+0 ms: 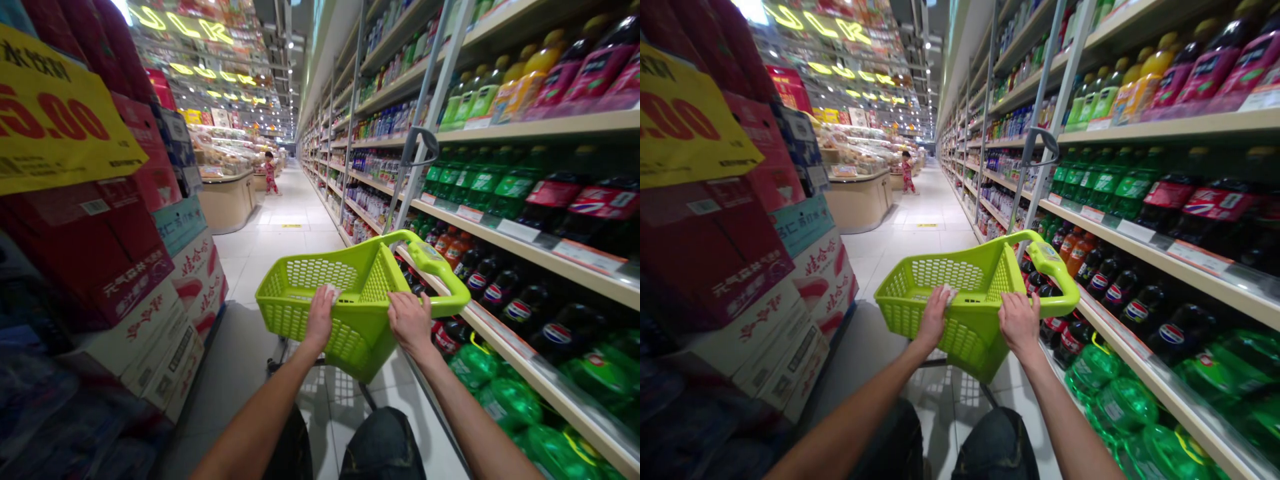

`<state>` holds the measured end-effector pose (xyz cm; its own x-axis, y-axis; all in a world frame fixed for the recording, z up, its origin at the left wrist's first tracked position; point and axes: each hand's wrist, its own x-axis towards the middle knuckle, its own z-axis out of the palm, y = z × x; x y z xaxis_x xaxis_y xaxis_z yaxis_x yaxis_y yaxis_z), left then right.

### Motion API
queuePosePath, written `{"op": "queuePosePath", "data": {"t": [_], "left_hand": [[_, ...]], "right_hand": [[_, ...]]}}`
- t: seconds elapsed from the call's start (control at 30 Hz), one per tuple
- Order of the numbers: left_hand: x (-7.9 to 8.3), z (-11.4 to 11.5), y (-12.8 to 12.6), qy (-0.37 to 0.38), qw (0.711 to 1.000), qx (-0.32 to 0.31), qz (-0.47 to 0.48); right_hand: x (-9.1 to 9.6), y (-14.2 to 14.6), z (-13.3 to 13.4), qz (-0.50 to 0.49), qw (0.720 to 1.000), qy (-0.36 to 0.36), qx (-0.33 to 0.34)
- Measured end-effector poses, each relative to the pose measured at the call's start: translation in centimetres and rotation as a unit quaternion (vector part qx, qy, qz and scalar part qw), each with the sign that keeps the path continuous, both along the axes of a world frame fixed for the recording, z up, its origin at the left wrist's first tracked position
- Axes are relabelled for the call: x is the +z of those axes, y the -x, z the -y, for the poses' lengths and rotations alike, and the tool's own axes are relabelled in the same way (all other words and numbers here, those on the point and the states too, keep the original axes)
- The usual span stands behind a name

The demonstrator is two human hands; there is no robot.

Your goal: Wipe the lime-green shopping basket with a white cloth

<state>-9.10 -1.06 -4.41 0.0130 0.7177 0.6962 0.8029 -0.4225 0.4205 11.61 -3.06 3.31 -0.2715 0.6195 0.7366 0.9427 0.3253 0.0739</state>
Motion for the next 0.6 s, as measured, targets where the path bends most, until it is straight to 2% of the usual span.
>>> {"op": "queuePosePath", "data": {"t": [0.07, 0.1, 0.23, 0.3, 0.33, 0.4, 0.5, 0.57, 0.6], "left_hand": [[-0.2, -0.1, 0.7, 0.006, 0.999, 0.038, 0.025], [-0.1, -0.1, 0.1, 0.008, 0.999, 0.035, 0.027], [1.3, 0.4, -5.8, -0.006, 0.998, -0.062, -0.018], [1.8, 0.5, -7.2, -0.017, 0.994, -0.101, -0.048], [1.8, 0.5, -7.0, -0.019, 0.992, -0.112, -0.058], [1.4, 0.4, -5.0, -0.012, 0.993, -0.105, -0.056], [0.6, 0.0, -1.7, 0.014, 1.0, -0.019, 0.006], [0.6, -0.1, -2.2, 0.017, 0.999, 0.003, 0.031], [0.8, -0.1, -3.3, 0.012, 0.999, -0.012, 0.029]], "right_hand": [[-0.1, 0.1, 0.0, -0.01, 1.0, -0.009, 0.001], [-0.1, 0.2, 0.0, -0.014, 1.0, -0.011, 0.001], [-0.2, 0.1, -0.1, -0.015, 1.0, -0.008, 0.008], [-0.2, -0.2, -0.1, -0.012, 1.0, -0.008, 0.011], [-0.2, -0.4, -0.1, -0.012, 1.0, -0.01, 0.01], [-0.2, -0.7, -0.1, -0.016, 1.0, -0.016, 0.006], [-0.4, -0.7, -0.3, -0.03, 0.999, -0.023, 0.005], [-0.6, -0.5, -0.3, -0.041, 0.999, -0.027, 0.005], [-0.6, -0.4, -0.3, -0.046, 0.999, -0.029, 0.006]]}}
